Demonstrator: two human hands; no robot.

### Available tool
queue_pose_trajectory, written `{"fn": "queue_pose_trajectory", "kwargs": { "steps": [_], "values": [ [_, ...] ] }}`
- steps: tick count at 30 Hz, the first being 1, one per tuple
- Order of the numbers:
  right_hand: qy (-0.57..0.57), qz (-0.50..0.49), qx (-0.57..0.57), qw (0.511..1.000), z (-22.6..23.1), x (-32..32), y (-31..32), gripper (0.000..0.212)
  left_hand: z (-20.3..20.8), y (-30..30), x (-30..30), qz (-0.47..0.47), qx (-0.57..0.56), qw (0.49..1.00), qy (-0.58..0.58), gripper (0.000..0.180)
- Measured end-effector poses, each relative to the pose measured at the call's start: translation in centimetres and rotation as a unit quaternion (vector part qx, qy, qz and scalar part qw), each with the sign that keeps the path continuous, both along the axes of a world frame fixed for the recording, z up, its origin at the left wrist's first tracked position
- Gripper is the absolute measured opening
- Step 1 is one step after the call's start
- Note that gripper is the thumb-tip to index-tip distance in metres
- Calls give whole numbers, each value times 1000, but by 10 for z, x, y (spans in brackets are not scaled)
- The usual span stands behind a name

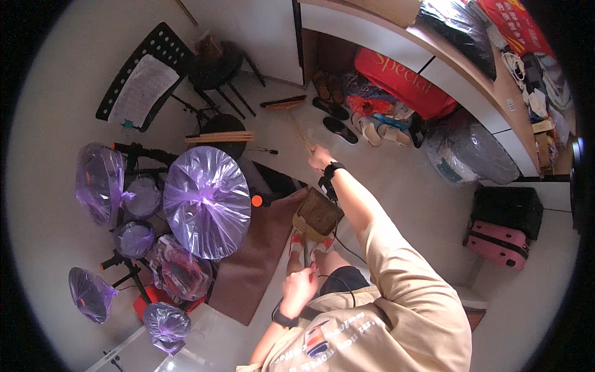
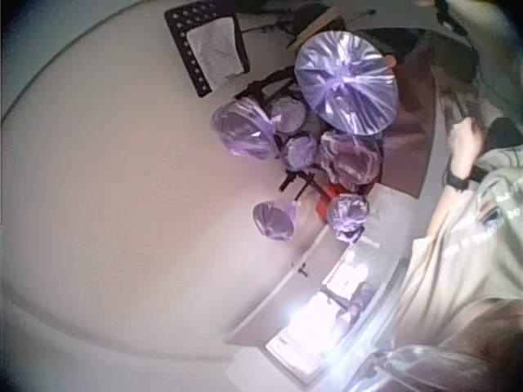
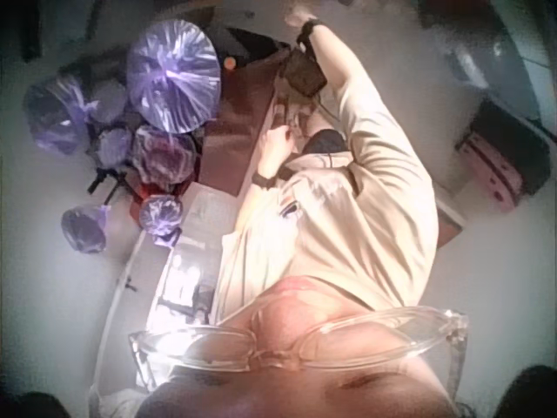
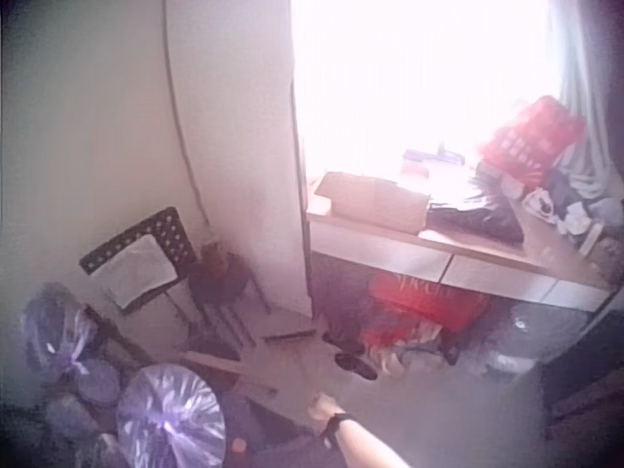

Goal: Sweep the floor of the room using a broom and dustpan.

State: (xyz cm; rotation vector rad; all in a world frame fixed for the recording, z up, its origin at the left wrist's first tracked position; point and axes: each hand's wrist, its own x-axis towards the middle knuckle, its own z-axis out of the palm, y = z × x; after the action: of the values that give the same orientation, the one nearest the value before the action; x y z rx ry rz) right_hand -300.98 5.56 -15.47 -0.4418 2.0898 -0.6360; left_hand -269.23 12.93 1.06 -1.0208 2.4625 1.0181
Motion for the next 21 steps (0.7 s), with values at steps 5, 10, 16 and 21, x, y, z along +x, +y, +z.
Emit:
{"fn": "queue_pose_trajectory", "kwargs": {
  "steps": [5,10,16,21],
  "values": [
    [79,91,-11,993,20,56,90,53,-1,-6,8,1,6,999,32,17],
    [58,141,71,986,26,88,217,41,-2,-14,11,-22,16,999,46,17],
    [82,120,130,981,87,124,304,37,5,-13,14,-50,22,999,3,23],
    [33,54,119,991,125,170,344,30,1,-14,29,-70,36,997,18,23]
  ]
}}
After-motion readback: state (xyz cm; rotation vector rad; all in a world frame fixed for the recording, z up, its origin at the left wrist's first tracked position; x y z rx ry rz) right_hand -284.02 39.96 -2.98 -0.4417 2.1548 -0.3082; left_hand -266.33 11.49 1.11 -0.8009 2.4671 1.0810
